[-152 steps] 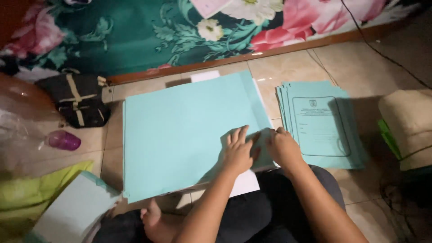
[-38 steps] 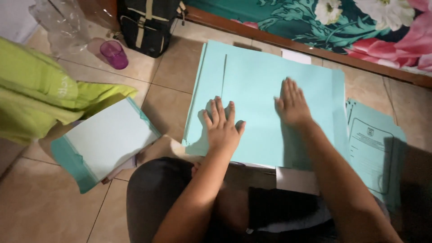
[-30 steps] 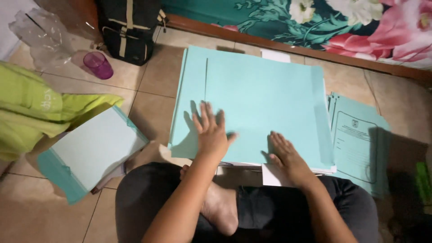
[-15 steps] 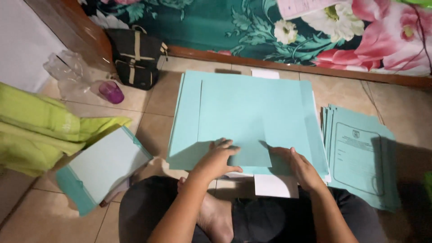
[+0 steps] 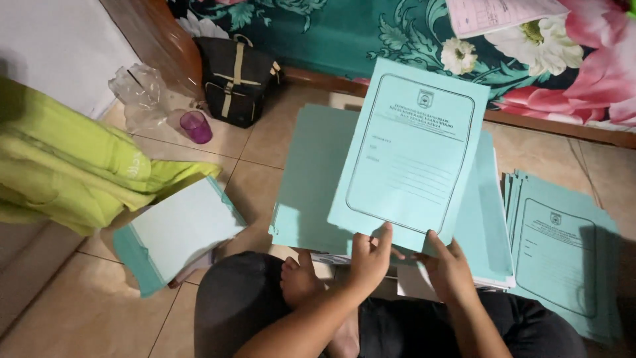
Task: Folding light blue paper document covers along a pre-scored line and stacking them neatly on the floor.
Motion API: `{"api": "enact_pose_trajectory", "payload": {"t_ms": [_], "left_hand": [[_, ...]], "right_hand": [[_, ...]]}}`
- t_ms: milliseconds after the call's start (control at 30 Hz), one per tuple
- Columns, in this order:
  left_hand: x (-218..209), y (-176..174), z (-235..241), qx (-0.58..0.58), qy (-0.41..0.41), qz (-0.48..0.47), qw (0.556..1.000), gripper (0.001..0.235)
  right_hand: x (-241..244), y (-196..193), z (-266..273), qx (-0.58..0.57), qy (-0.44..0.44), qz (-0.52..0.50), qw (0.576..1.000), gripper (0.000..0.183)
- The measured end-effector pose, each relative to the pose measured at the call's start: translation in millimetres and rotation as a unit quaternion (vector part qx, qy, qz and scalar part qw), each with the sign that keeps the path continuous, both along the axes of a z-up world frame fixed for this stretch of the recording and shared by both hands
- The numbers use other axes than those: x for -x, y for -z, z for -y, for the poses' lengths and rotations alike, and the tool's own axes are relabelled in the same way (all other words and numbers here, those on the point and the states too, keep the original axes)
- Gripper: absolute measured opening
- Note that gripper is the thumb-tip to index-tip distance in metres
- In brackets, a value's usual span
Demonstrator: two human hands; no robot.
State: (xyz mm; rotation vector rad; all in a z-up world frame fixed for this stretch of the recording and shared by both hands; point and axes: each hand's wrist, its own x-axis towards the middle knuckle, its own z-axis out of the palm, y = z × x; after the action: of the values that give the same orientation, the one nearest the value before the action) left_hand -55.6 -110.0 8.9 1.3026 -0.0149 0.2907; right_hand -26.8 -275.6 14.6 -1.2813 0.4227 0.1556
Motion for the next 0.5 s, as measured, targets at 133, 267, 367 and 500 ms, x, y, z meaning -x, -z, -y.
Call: {"api": "enact_pose_trajectory", "payload": {"t_ms": [133,267,367,500], "left_hand": [[-12.3,5.1,-8.8,0.009,0.009,-0.179,0.984,0.027],[-28.1,-23.9,-34.5,0.155,-0.067,-0.254,0.952,0.071],[-39.7,-8.6,-51.3,0.081,-0.002,-0.281,0.956,0.069],[-50.1,5.2,-65.0,0.024,0.051,-0.350,0.935,0.071]], "right_hand": [[-7.1,-43.3,-0.6,0.143,-0.019,-0.029,0.989,0.052],[-9.9,-41.1,22.0,0.270,-0.081,-0.002,0.959,0.058],[-15.4,-30.4,33.6,0.290,-0.080,0.015,0.954,0.058],[-17.6,-24.4,36.7,0.342,-0.096,0.008,0.935,0.057]]}}
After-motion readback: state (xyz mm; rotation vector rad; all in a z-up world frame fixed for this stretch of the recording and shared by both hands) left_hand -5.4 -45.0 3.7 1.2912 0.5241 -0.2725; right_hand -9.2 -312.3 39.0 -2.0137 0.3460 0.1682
